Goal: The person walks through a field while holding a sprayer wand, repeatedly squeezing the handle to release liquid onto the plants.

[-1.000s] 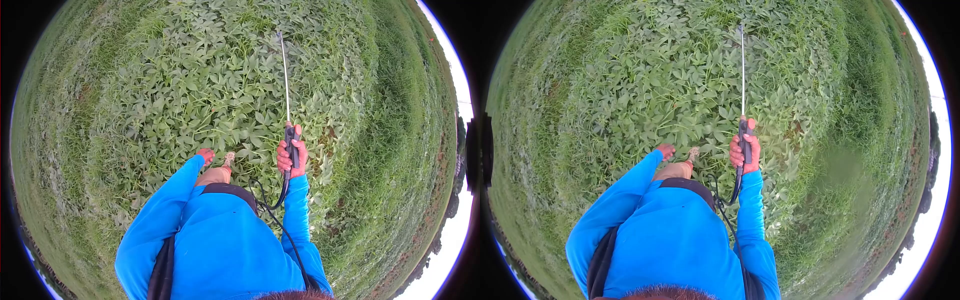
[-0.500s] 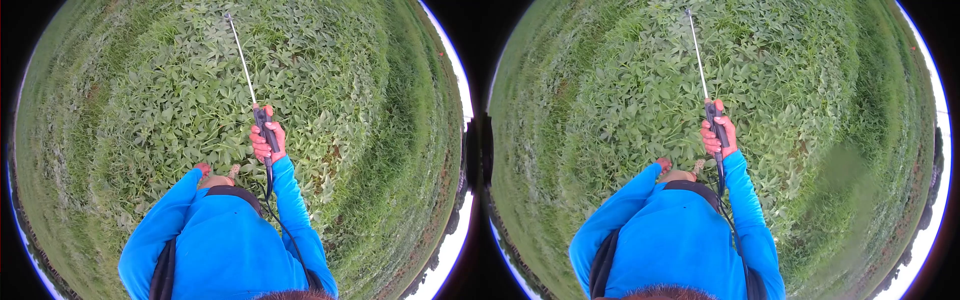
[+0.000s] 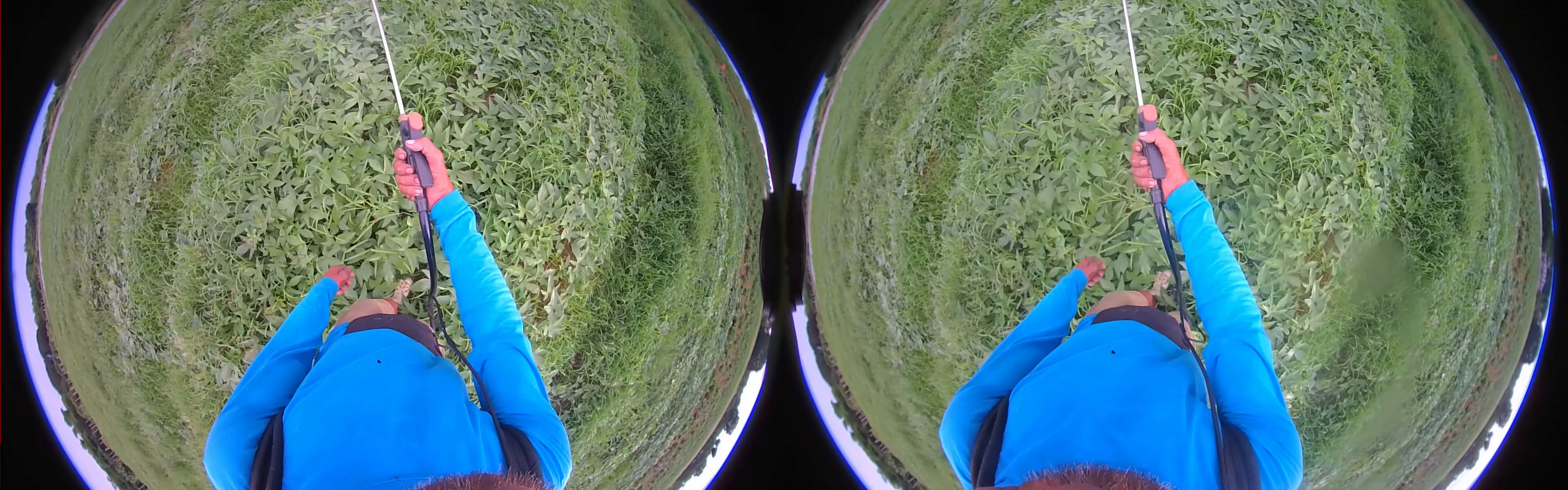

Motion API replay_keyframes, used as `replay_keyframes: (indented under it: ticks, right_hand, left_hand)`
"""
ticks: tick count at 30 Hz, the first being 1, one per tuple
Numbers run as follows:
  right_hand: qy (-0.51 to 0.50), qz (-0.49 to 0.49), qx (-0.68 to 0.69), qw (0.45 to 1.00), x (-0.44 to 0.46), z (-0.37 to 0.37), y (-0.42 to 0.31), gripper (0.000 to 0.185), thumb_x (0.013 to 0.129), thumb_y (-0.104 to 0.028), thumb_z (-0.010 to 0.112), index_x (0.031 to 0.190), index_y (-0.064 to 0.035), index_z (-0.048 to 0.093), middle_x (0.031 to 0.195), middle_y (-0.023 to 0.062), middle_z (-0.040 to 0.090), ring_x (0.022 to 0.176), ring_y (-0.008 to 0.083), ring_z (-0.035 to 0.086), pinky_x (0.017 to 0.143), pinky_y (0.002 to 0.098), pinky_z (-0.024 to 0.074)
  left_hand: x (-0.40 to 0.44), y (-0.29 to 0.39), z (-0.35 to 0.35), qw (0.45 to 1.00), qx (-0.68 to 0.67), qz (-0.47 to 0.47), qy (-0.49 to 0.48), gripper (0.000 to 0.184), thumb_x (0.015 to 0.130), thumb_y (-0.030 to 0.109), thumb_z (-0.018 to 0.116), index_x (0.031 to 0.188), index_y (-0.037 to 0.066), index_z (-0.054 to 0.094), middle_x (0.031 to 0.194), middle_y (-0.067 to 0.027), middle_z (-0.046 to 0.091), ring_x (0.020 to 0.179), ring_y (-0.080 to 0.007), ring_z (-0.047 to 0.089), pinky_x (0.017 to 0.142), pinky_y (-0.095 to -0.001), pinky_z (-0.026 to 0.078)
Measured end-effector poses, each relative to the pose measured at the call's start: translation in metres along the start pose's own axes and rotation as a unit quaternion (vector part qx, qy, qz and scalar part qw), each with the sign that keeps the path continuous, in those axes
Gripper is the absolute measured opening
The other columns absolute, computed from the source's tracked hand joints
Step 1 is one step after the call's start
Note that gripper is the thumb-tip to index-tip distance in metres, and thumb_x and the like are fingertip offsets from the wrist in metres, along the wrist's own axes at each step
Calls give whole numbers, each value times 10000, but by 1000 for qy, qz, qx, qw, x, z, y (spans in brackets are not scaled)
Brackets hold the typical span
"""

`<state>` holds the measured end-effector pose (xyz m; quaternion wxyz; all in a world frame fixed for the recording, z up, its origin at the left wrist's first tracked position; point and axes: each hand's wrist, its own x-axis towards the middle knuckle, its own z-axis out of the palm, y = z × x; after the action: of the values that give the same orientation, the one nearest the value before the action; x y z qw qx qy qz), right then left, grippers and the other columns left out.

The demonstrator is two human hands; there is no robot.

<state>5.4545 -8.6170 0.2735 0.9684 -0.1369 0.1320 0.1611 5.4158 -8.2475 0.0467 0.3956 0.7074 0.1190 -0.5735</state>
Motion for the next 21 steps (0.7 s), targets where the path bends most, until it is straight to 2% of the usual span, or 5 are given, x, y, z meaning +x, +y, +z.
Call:
replay_keyframes:
  ticks: [3, 6, 8, 17, 21]
  right_hand:
    - [68, -40, -7, 997, -14, -11, -16, 278, 799, -360, 591, 767, -107, 483, 577, -11, 402, 385, 84, 346, 316, 238, 314]
    - [78, -57, 28, 995, -35, -24, -23, 287, 797, -352, 602, 760, -94, 481, 575, -6, 402, 387, 90, 364, 311, 240, 331]
    - [77, -67, 51, 993, -55, -29, -23, 293, 797, -347, 616, 752, -87, 488, 576, -3, 408, 388, 93, 385, 307, 240, 350]
    - [149, -111, 49, 981, -147, -20, -17, 285, 814, -346, 609, 773, -95, 481, 578, -10, 402, 392, 83, 377, 312, 220, 330]
    - [241, -126, 5, 962, -183, -3, -9, 277, 834, -351, 603, 791, -114, 466, 587, -22, 401, 398, 69, 369, 315, 210, 320]
  left_hand:
    - [-2, 5, 1, 1000, 19, -6, 8, 194, 839, 244, 558, 941, 83, 590, 735, -46, 564, 496, -126, 469, 411, -285, 374]
    - [-3, 9, 4, 999, 32, -6, 5, 190, 837, 249, 557, 935, 90, 592, 729, -42, 564, 502, -126, 473, 423, -289, 382]
    - [2, 4, 6, 998, 62, -31, 9, 271, 892, 353, 506, 922, 90, 563, 675, -23, 540, 459, -120, 457, 388, -288, 360]
    - [32, 7, 10, 998, 51, -33, -33, 243, 907, 318, 475, 931, 95, 569, 676, -37, 539, 446, -145, 451, 375, -302, 342]
    - [45, 28, 16, 997, 49, -29, -52, 244, 908, 309, 459, 946, 92, 565, 663, -40, 533, 439, -146, 453, 370, -306, 342]
